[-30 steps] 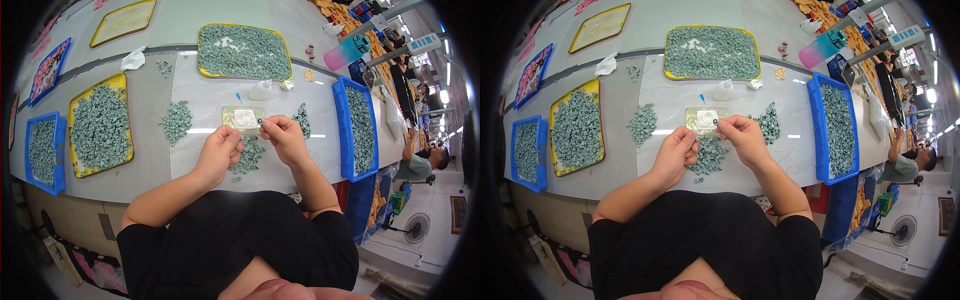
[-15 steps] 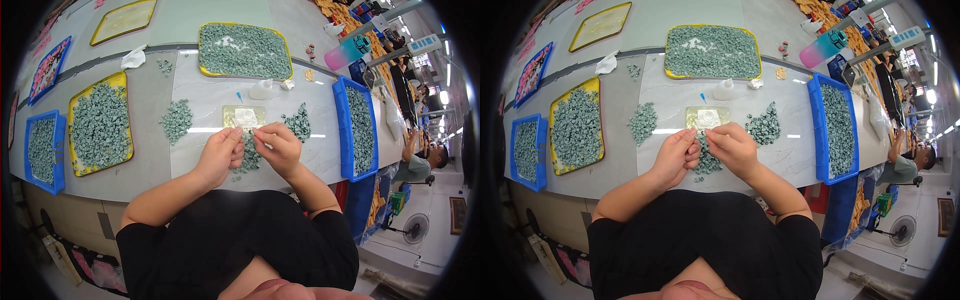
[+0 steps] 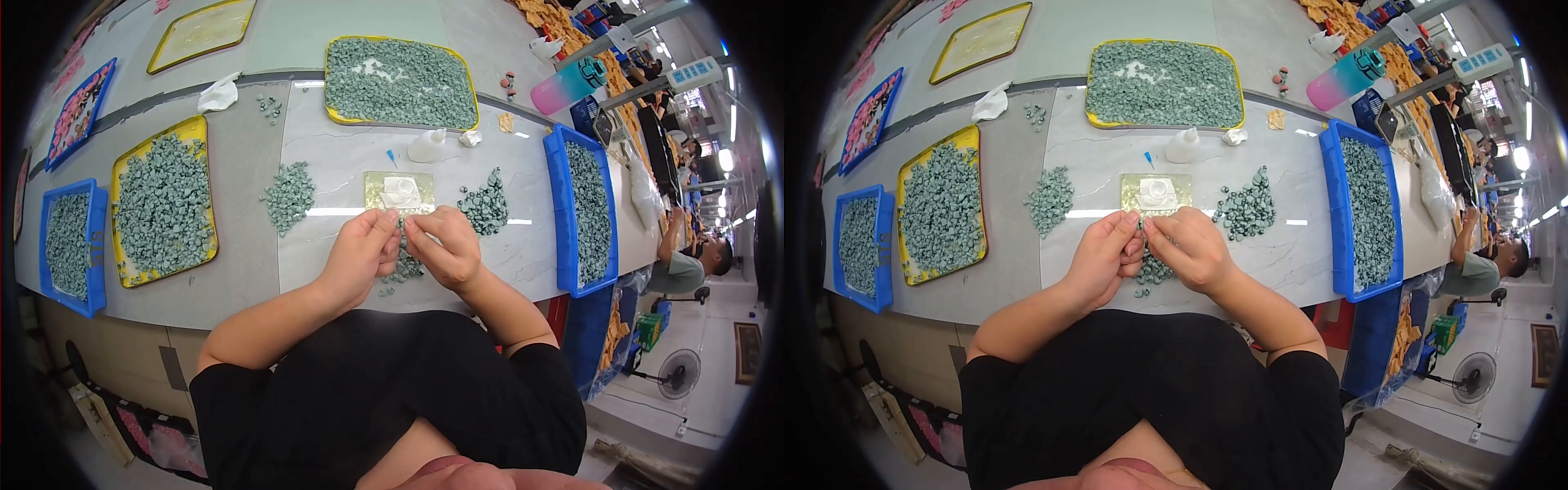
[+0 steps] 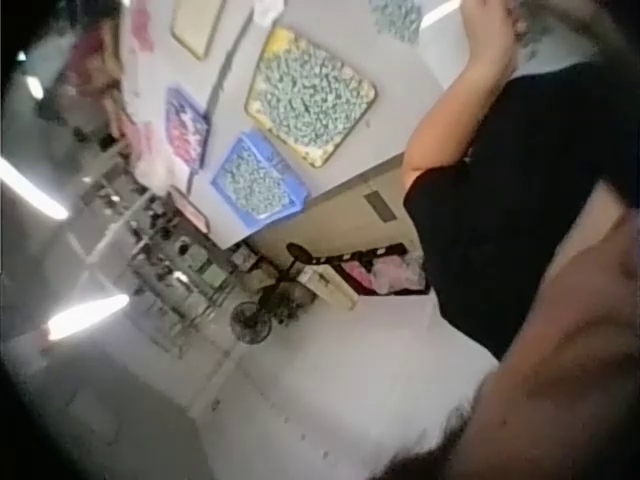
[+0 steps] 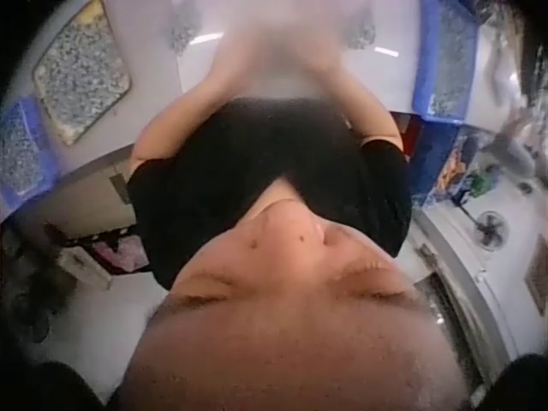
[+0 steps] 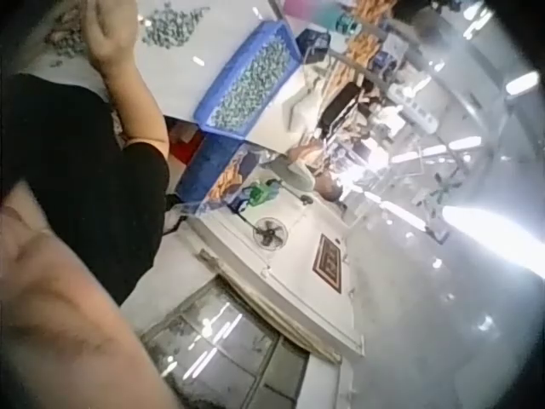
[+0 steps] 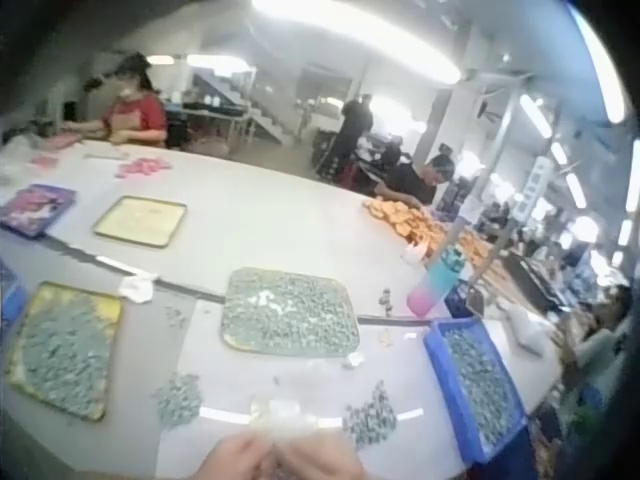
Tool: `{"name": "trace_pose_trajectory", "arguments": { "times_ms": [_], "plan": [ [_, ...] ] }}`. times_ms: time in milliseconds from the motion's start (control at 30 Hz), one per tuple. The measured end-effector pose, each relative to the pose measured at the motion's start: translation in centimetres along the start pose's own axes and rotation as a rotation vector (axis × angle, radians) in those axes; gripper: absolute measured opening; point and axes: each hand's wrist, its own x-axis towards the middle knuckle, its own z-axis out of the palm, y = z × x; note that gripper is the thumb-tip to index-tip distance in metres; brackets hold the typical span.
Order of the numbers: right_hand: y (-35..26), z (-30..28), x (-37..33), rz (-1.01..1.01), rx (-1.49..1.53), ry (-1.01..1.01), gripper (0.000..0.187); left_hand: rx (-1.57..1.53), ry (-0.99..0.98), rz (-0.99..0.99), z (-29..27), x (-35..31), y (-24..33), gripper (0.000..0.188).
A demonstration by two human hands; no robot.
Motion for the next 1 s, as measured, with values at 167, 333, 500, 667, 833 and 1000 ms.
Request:
{"name": "trace_pose_trajectory", "arguments": {
  "times_ms": [167, 333, 500, 667, 833, 1000],
  "plan": [
    [-0.5, 0.5, -0.3, 0.020, -0.005, 0.042, 0.026, 0.216, 0.079, 0.170, 0.2, -0.2, -0.5, 0.022],
    [-1.1, 0.3, 0.0, 0.335, 0.244, 0.081, 0.026, 0.442, 0.129, 0.352, 0.2, -0.3, -0.9, 0.023],
    [-0.9, -0.3, 0.0, 0.289, 0.182, 0.021, 0.025, 0.685, 0.192, 0.512, 0.1, -0.1, -1.1, 0.024],
    [3.1, -2.7, 0.0, 0.445, 0.276, -0.137, 0.017, 0.542, 0.126, 0.208, 0.0, 0.1, -1.3, 0.024],
    [7.4, -4.2, -2.1, 0.774, -0.203, -0.363, 0.015, 0.379, 0.124, 0.130, 0.6, -0.1, -0.3, 0.024],
    [7.9, -3.8, -2.9, 0.914, -0.188, -0.517, 0.015, 0.118, 0.075, 0.091, 0.3, 0.1, 0.0, 0.014]
  ]
}}
